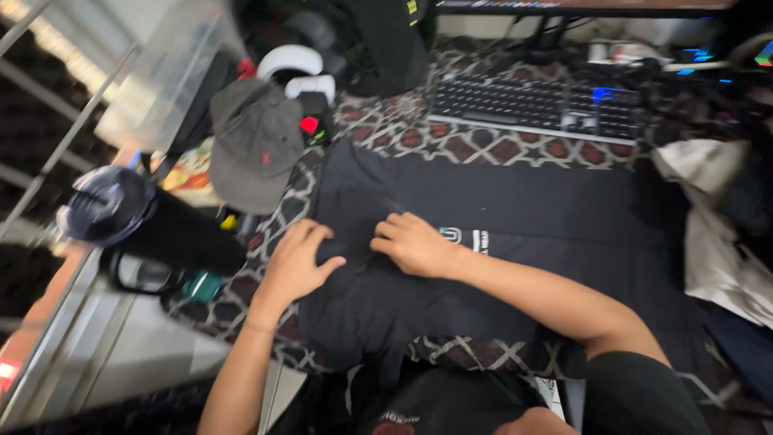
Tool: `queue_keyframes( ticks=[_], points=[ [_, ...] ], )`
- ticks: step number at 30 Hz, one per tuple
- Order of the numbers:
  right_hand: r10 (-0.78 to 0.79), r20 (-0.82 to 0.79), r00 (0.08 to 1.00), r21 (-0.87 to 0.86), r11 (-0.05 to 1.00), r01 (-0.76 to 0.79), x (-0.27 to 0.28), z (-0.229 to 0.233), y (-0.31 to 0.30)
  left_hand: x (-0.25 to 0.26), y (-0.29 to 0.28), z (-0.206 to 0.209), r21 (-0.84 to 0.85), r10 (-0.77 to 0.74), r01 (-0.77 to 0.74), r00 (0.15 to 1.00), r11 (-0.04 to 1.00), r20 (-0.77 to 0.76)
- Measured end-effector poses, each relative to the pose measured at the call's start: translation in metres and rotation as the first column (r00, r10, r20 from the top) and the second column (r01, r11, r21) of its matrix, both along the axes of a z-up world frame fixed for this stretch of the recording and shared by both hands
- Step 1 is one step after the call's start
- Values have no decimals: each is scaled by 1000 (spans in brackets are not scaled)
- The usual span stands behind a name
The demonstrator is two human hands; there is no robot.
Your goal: Folding a black t-shirt on a desk.
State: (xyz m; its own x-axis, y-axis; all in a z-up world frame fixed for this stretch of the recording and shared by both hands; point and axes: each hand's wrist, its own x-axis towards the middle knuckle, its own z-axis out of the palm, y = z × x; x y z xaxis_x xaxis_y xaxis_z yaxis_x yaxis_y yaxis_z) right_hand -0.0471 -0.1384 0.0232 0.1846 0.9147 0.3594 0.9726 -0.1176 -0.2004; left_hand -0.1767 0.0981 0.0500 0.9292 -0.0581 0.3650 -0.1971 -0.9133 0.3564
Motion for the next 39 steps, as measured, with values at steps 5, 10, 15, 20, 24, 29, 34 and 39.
queue_keyframes(
  ticks=[5,10,15,20,24,29,34,39],
  points=[
    [-32,-159,987,140,989,54,0,5,-3,18,9,-22,-13,302,-302,953,953,-10],
    [-37,-459,888,217,964,153,0,11,-8,23,13,-26,32,357,-356,928,934,-103],
    [-69,-532,844,164,969,182,5,2,-12,19,5,2,16,380,-392,880,920,-284],
    [-70,-601,796,163,965,208,14,-4,-13,24,15,0,-175,201,-329,837,928,-509],
    [-35,-652,757,146,974,171,14,2,-15,30,6,9,-220,183,-392,763,893,-620],
    [-22,-617,787,133,982,131,18,-3,-13,43,23,-32,-156,228,-302,901,940,-370],
    [3,-620,785,155,981,119,18,-3,-15,71,35,-67,-223,233,-242,970,944,-67],
    [-32,-664,747,107,985,137,18,-5,-17,78,30,-58,-403,321,-333,942,852,-99]
  ],
)
